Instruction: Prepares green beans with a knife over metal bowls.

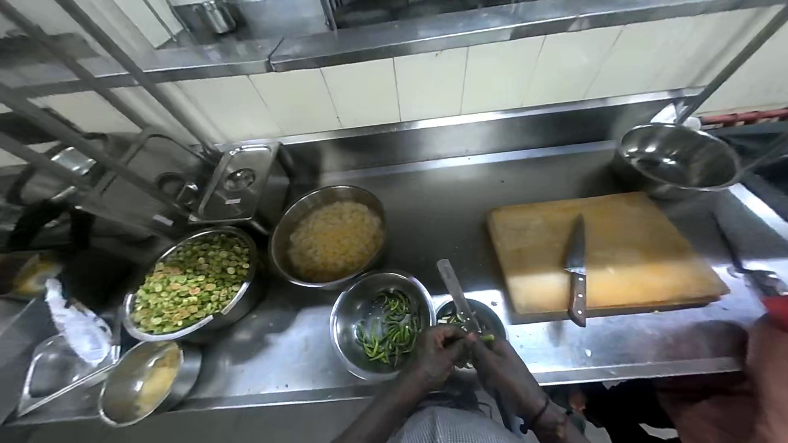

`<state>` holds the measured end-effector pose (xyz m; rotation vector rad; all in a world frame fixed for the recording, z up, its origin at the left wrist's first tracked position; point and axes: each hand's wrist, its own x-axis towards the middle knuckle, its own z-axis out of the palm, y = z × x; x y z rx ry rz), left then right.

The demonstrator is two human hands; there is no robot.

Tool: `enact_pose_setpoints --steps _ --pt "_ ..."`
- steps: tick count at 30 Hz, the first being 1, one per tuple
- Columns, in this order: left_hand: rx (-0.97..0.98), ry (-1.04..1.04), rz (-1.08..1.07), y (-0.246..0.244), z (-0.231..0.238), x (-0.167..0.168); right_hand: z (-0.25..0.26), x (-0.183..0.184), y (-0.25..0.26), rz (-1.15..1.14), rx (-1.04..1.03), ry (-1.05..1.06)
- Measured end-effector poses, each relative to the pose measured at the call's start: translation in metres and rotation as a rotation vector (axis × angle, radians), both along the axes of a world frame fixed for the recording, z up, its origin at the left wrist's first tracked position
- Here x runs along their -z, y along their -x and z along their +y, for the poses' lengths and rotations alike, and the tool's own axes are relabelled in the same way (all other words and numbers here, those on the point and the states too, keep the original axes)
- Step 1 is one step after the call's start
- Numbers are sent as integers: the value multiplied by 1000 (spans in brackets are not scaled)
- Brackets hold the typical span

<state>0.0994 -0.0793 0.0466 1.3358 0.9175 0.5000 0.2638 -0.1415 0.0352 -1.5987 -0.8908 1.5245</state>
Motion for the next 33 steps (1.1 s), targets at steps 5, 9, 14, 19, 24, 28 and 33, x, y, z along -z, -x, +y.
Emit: enact_pose_setpoints --steps 5,9,14,19,24,28,33 --pt "23 -261 127 -6 -5 6 2 -9 -13 400 -27 254" --pt "-41 -625 237 -12 -7 15 3 -1 -24 683 -84 355" --pt "75 -615 582 -3 11 13 -2 -3 -25 743 -114 346" --pt "183 -725 690 4 20 24 -1 1 -29 749 -54 387" --pt "-32 -464 954 43 45 13 -3 -3 -25 542 -31 373" --pt "-56 -267 1247 76 61 35 -6 -4 -24 426 -21 335" --pt "-67 -235 1343 78 66 45 -4 -4 -20 316 -28 312"
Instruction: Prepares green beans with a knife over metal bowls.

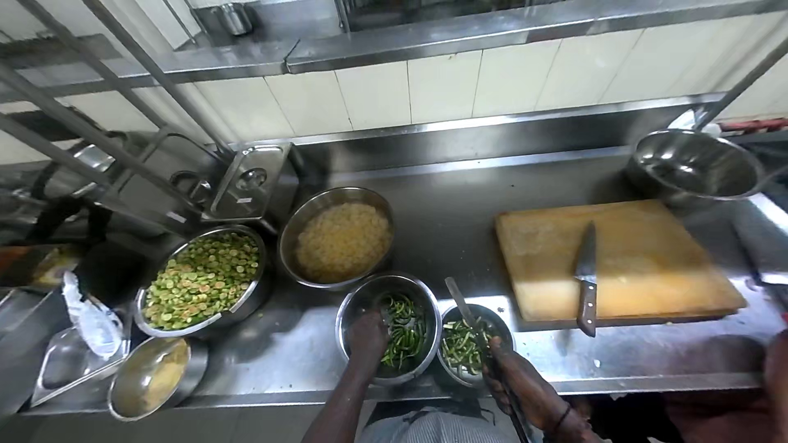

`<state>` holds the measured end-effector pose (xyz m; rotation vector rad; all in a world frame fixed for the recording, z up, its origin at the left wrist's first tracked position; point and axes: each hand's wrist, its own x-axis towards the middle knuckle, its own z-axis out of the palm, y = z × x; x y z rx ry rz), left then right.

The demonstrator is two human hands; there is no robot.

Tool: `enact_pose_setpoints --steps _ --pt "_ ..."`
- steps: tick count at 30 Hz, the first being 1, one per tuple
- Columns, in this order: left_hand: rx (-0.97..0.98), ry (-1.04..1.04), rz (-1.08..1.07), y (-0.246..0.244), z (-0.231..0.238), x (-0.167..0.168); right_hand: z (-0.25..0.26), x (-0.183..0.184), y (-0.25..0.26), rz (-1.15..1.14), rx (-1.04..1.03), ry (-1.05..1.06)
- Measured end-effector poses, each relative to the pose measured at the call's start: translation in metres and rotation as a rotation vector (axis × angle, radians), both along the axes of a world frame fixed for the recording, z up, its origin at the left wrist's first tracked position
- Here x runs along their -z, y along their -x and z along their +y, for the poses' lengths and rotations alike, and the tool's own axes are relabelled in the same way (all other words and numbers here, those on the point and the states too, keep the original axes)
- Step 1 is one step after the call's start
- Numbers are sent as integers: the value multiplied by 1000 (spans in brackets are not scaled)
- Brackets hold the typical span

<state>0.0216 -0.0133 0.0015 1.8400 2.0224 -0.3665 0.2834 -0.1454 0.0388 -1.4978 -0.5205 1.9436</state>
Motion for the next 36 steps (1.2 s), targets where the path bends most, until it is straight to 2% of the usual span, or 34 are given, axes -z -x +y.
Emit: enact_pose_setpoints --steps 3,8,11,19,23,29,36 --pt "-48 -30 -121 -2 5 -7 0 -1 1 -57 -11 -61" --pt "20 -320 -552 -1 2 -17 -1 5 -2 -154 -45 -189" --pt "78 -449 -731 -10 -5 -30 0 5 -1 -226 -80 -223" --pt "-11 -252 -1142 -25 -11 -36 1 -4 8 -460 -245 -329" --pt "-163 -147 -1288 -32 -15 -42 -2 -5 10 -637 -349 -391" --pt "-390 4 -1440 -36 -19 -40 -3 -21 18 -865 -462 -452" --pt "-443 89 -1544 -35 -21 -42 -4 -23 19 -921 -485 -448"
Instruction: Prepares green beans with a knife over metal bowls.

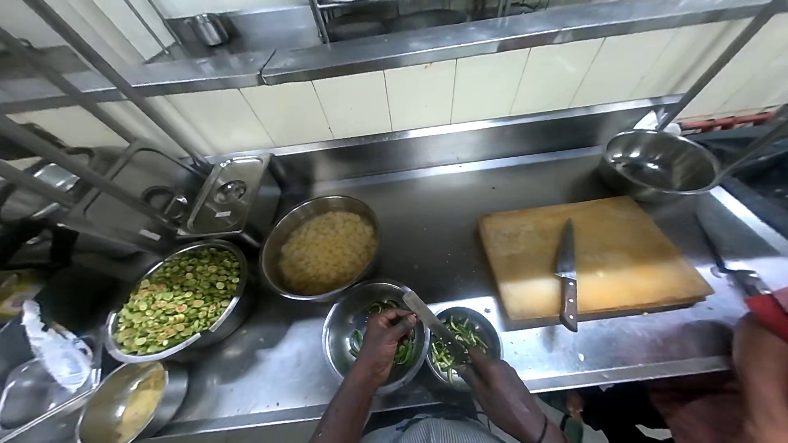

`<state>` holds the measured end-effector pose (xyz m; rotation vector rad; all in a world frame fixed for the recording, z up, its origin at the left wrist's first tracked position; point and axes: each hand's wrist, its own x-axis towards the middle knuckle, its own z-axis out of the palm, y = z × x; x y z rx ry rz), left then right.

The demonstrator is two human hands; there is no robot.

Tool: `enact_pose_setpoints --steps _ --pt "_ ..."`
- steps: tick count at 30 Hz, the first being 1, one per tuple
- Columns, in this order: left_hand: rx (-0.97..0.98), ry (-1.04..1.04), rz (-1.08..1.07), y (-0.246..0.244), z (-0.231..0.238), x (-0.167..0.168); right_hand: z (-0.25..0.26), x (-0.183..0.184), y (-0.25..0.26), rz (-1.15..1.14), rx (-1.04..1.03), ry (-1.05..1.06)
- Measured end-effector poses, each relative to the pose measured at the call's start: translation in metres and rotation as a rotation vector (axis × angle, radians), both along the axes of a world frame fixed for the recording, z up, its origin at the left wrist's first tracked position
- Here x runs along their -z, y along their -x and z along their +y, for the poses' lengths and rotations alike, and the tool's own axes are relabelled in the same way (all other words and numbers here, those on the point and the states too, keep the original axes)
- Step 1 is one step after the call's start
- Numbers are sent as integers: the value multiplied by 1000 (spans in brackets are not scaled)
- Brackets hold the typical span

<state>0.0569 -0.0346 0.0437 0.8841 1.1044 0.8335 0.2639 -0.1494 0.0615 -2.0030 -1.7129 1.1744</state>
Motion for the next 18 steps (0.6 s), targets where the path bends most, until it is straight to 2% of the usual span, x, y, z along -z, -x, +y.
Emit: enact_pose_setpoints --steps 8,14,16,18 --pt "63 37 10 -4 -1 -8 2 -13 5 -49 -47 66" --pt "80 212 -103 -12 -8 -10 6 -24 18 -154 -64 124" --pt "56 238 -167 -13 -10 -11 4 -18 19 -108 -24 61" --pt "61 233 -323 -10 -12 -10 1 -9 19 -3 55 -41"
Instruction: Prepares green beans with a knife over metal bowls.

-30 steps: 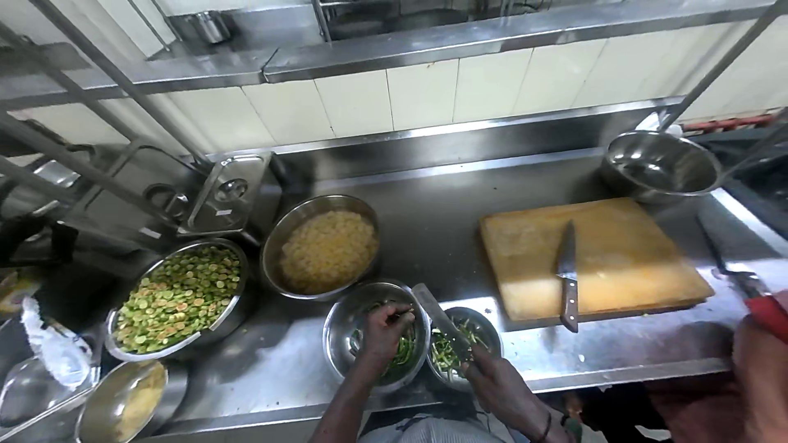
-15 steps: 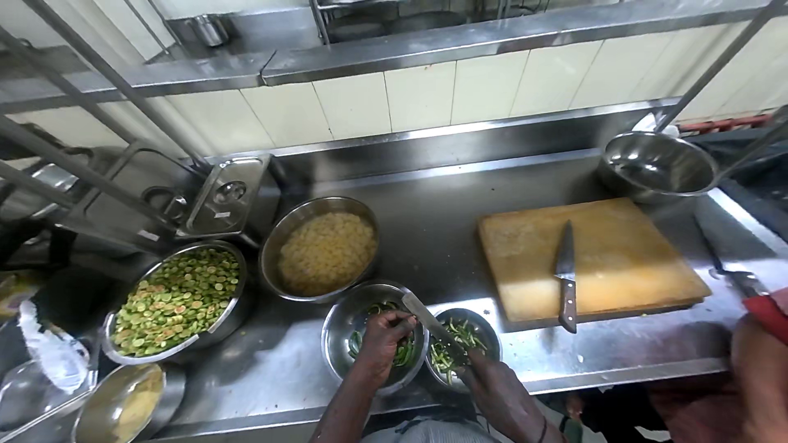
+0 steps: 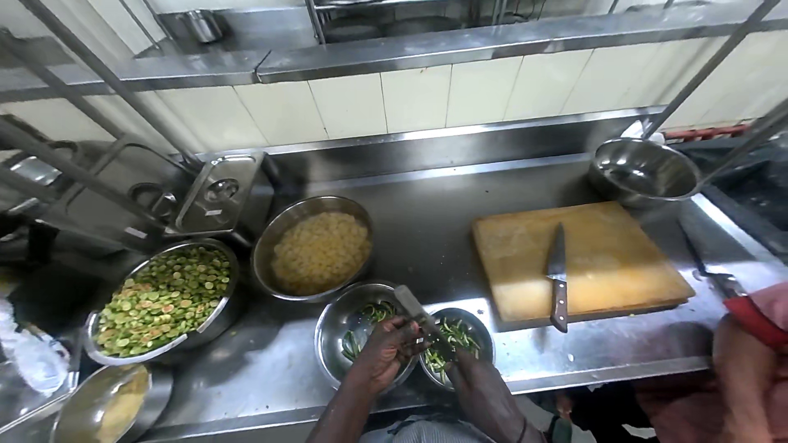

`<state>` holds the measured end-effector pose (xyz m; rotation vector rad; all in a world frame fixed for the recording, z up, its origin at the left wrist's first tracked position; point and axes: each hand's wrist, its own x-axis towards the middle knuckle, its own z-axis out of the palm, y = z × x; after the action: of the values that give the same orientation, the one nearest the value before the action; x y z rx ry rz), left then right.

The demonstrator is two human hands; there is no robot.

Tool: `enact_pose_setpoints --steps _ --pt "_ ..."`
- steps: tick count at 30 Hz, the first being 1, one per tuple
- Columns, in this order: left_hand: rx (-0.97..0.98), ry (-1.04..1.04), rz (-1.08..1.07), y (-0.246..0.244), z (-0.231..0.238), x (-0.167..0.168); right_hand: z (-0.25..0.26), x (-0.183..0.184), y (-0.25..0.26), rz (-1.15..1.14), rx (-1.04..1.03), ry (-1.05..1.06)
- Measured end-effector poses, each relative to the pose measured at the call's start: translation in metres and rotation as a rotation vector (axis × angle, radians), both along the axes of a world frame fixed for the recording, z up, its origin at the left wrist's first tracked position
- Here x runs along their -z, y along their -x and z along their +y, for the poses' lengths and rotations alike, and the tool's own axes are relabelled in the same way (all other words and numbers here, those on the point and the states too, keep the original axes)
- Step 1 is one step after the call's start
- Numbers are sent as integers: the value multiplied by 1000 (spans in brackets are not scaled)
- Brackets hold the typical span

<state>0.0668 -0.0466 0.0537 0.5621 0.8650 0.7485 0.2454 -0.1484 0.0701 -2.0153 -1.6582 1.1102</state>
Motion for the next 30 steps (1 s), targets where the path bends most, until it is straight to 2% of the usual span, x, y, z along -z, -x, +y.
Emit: enact_pose_setpoints --steps 2,3,8,11,15,26,30 --pt "-18 -4 -129 0 -4 3 -1 6 -1 82 66 -68" --pt "-50 -4 -130 -2 -6 2 -1 8 -2 100 79 -75" --pt "-132 -29 70 -14 -11 -4 -1 3 0 14 63 -23" --pt "-83 -77 160 -12 -10 -5 0 -9 0 -93 12 58" --pt "7 -72 201 -7 -8 -4 5 -18 -4 -123 -54 129" --pt "67 24 91 -11 -17 -6 6 -18 5 -87 -95 127" --pt "57 53 -7 -8 -20 -4 2 -8 3 -13 18 34"
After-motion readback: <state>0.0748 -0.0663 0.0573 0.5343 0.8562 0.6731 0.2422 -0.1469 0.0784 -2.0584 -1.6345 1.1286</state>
